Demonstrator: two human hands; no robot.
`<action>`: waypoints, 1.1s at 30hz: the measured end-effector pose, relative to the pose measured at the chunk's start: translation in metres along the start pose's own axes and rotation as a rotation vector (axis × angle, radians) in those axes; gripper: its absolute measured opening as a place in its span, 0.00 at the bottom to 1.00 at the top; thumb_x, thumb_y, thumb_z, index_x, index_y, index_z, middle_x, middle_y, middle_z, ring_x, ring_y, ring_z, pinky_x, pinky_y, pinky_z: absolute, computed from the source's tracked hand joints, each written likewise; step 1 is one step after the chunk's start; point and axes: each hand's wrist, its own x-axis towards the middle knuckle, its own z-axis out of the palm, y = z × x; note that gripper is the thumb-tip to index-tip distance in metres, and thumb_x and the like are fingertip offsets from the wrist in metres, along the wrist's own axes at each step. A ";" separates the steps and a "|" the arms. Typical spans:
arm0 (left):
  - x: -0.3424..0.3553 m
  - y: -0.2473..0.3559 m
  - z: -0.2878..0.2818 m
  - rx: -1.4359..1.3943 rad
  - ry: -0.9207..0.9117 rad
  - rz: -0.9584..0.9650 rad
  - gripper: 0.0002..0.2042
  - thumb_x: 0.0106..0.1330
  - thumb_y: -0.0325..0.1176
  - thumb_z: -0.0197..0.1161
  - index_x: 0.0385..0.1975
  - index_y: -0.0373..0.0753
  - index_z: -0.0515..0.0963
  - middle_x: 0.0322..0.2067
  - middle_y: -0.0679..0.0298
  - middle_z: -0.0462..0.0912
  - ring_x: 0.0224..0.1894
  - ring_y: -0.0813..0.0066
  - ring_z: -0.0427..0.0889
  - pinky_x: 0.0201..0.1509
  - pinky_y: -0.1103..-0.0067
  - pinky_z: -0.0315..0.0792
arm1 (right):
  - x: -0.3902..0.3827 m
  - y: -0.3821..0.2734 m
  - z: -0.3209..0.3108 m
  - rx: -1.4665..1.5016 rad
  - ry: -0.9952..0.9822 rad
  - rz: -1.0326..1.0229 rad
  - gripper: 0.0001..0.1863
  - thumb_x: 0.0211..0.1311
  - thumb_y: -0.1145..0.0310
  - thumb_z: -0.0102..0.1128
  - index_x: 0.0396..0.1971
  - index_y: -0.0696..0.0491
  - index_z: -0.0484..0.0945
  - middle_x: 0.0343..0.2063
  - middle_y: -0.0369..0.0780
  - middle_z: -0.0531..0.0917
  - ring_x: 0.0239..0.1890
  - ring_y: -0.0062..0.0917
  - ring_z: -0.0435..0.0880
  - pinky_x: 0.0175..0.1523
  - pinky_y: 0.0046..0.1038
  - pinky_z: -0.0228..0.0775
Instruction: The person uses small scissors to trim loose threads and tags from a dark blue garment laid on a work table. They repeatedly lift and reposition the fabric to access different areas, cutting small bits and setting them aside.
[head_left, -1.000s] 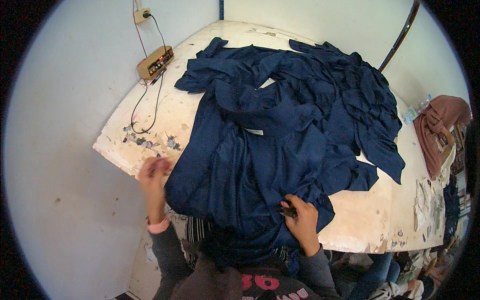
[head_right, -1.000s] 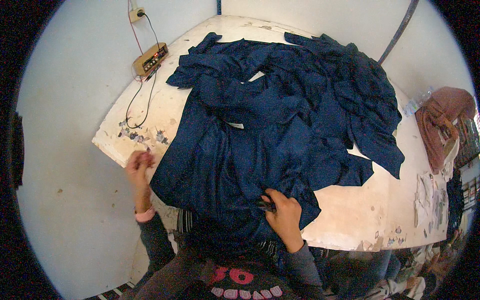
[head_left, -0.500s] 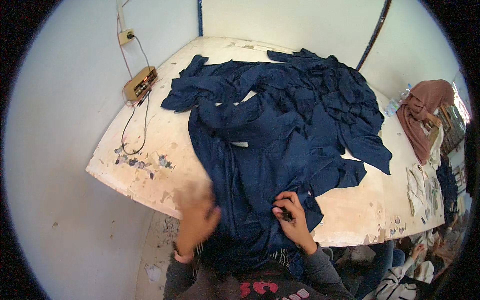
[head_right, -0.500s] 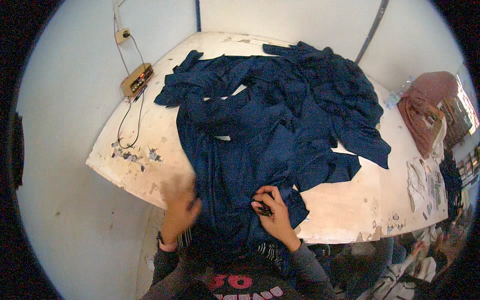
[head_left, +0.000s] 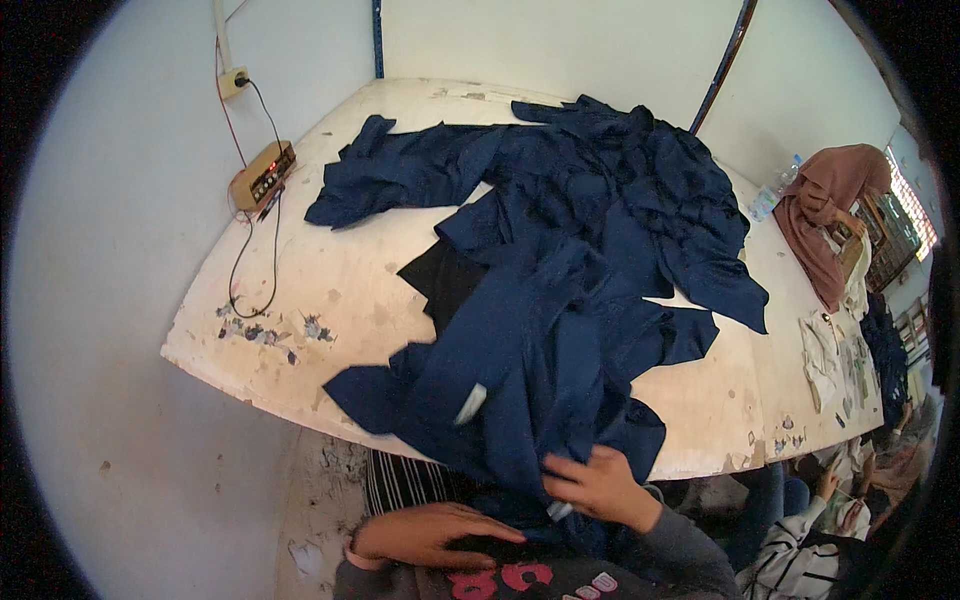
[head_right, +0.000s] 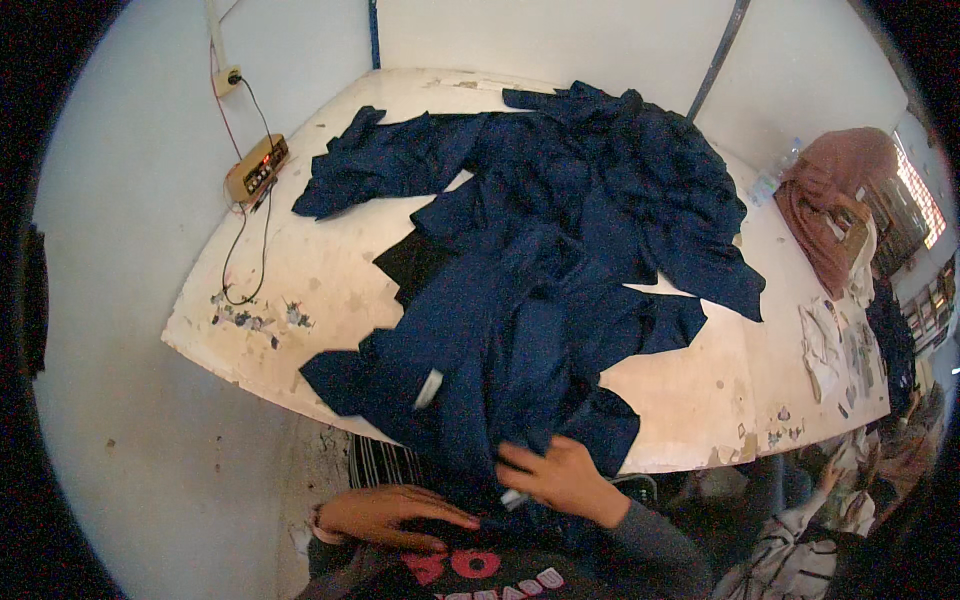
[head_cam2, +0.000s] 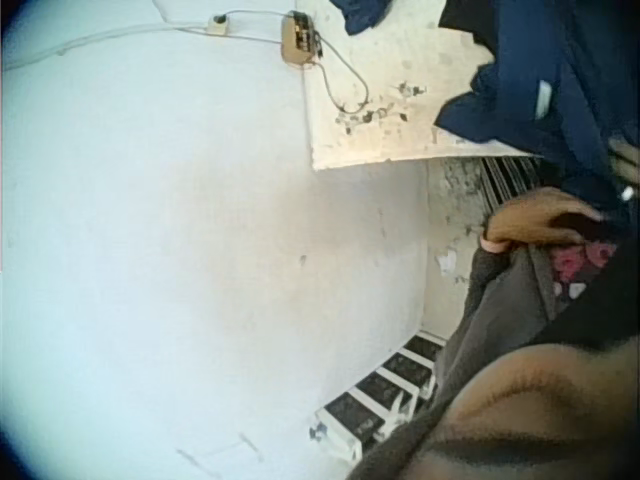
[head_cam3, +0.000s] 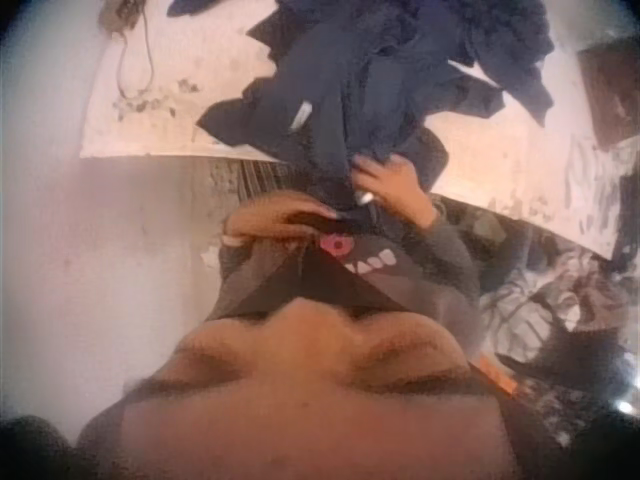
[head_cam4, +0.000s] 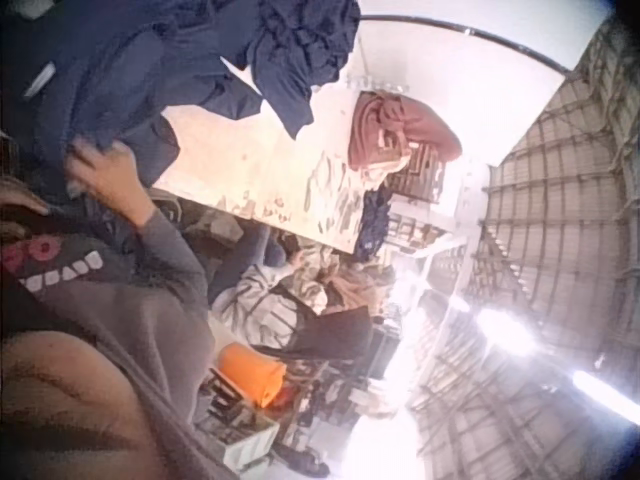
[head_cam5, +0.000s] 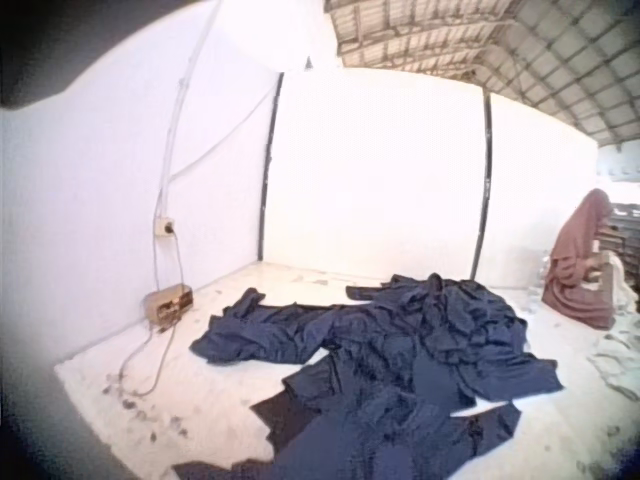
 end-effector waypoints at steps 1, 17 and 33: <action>-0.011 0.012 -0.013 -0.048 0.035 -0.004 0.25 0.74 0.43 0.58 0.67 0.39 0.69 0.65 0.54 0.74 0.65 0.59 0.74 0.69 0.66 0.66 | -0.011 -0.004 -0.008 0.096 -0.078 0.012 0.29 0.38 0.71 0.69 0.48 0.47 0.78 0.55 0.36 0.80 0.34 0.39 0.85 0.36 0.35 0.76; -0.035 -0.050 -0.070 0.010 1.253 -0.216 0.18 0.69 0.30 0.63 0.58 0.34 0.75 0.51 0.60 0.83 0.51 0.71 0.79 0.62 0.73 0.69 | -0.352 -0.057 0.172 0.859 -0.955 1.272 0.18 0.55 0.63 0.67 0.46 0.52 0.84 0.37 0.44 0.88 0.36 0.40 0.87 0.45 0.37 0.78; -0.035 -0.049 -0.055 0.226 1.262 -0.165 0.17 0.65 0.32 0.66 0.53 0.35 0.78 0.49 0.57 0.84 0.49 0.63 0.82 0.57 0.71 0.73 | -0.109 0.017 -0.006 0.983 -0.905 0.777 0.18 0.66 0.57 0.65 0.49 0.52 0.84 0.40 0.40 0.89 0.39 0.25 0.87 0.48 0.28 0.76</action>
